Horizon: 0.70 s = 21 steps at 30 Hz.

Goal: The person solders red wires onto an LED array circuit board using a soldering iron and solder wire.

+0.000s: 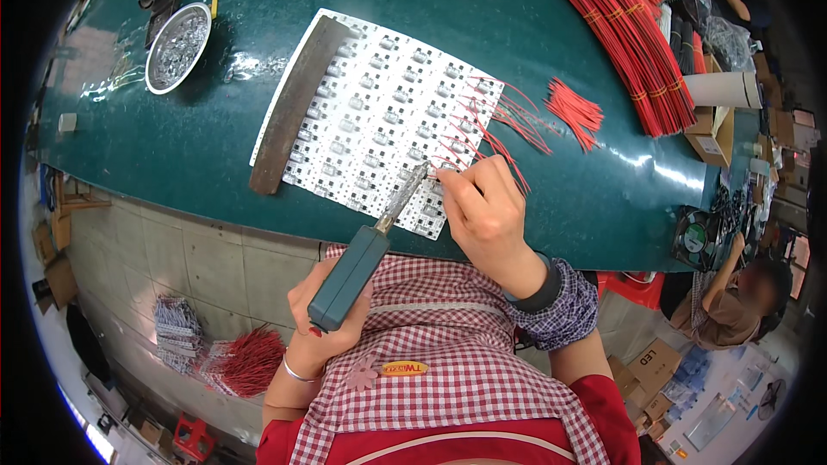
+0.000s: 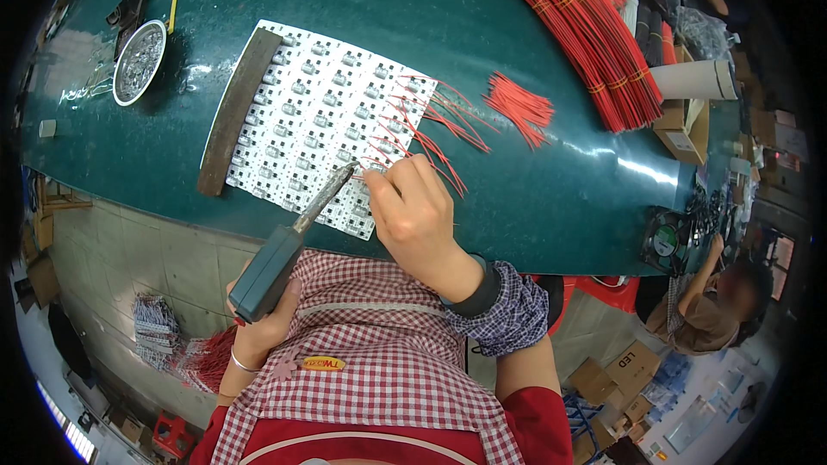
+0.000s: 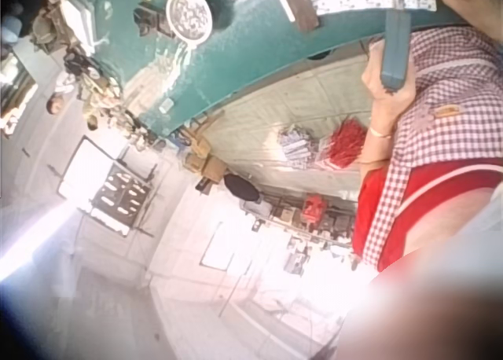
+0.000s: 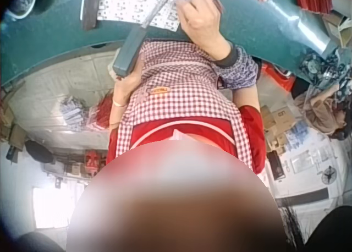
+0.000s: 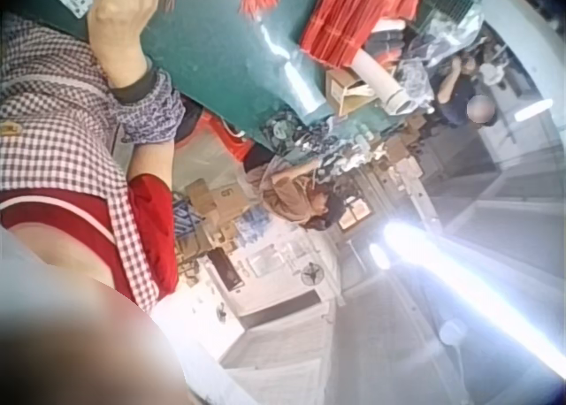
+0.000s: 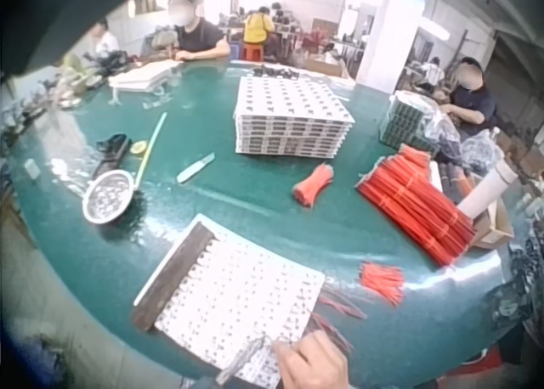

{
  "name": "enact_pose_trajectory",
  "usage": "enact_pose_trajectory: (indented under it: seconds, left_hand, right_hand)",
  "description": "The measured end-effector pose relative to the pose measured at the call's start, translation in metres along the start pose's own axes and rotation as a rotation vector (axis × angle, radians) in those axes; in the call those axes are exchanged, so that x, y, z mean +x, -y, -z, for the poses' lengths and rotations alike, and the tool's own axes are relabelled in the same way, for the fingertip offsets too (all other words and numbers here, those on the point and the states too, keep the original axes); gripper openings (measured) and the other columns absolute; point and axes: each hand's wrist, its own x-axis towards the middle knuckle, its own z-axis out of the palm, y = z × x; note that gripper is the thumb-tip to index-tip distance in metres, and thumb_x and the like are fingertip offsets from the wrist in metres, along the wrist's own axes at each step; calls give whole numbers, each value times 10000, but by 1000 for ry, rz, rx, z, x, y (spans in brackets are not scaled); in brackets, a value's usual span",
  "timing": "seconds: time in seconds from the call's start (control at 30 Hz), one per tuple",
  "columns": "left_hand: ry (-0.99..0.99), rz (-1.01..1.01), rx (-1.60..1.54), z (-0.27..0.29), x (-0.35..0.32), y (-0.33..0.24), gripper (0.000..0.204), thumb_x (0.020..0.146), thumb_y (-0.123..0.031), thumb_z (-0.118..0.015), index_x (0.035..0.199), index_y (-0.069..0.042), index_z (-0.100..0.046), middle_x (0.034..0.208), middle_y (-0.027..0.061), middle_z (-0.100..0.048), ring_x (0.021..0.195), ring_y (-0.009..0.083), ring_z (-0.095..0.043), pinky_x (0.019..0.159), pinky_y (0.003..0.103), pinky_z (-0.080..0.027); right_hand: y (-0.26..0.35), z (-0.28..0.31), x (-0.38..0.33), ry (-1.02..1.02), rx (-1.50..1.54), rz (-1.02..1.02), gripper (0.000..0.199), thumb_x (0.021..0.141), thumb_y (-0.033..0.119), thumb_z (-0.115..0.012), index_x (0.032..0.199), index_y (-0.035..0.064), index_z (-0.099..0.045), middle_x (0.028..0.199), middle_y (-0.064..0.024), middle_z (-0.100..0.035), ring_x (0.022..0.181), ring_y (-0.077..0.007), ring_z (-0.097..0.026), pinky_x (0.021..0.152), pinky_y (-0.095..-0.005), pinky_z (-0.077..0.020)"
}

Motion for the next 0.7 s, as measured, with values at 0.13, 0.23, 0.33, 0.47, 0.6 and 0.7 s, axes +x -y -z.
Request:
enact_pose_trajectory:
  seconds: [0.13, 0.23, 0.33, 0.47, 0.6, 0.7]
  left_hand:
    - [8, 49, -18, 1, 0, 0, 261, 776, 43, -771, 1027, 80, -711, 972, 163, -743, 785, 247, -760, 705, 310, -586]
    - [23, 14, 5, 2, 2, 1, 247, 774, 35, -775, 1010, 72, -711, 938, 155, -737, 755, 247, -751, 682, 309, -577]
    - [25, 19, -1, 3, 4, -1, 235, 772, 31, -777, 995, 65, -713, 899, 146, -725, 720, 246, -738, 653, 311, -565]
    - [17, 28, 7, 3, 4, 0, 228, 768, 31, -776, 987, 59, -718, 881, 147, -715, 702, 244, -730, 632, 314, -559]
    - [-35, -136, 52, 1, -1, 12, 248, 762, 34, -773, 1004, 64, -730, 909, 167, -722, 703, 257, -727, 631, 321, -565]
    - [-38, -120, 73, 5, -7, 13, 267, 759, 36, -770, 1022, 70, -737, 939, 183, -730, 709, 268, -727, 639, 323, -572]
  right_hand:
    - [1, 0, 0, 5, -23, 13, 277, 717, -65, -741, 987, -11, -715, 794, -81, -482, 743, -258, -543, 621, -371, -465]
    - [1, 0, 0, 7, -34, 20, 277, 714, -63, -734, 986, -13, -712, 797, -84, -482, 745, -261, -545, 623, -372, -469]
    - [1, 0, 1, 5, -42, 26, 276, 712, -59, -732, 983, -16, -709, 798, -86, -481, 747, -263, -546, 623, -374, -471]
    - [2, 1, 0, 7, -47, 28, 273, 709, -57, -733, 979, -24, -704, 799, -89, -482, 750, -265, -548, 622, -375, -472]
    - [3, 1, 2, 8, -56, 32, 260, 715, -58, -734, 971, -26, -701, 801, -90, -487, 750, -264, -547, 622, -375, -471]
    - [3, 1, 2, -4, -57, 38, 252, 722, -60, -736, 968, -22, -699, 800, -89, -488, 747, -263, -545, 621, -373, -470]
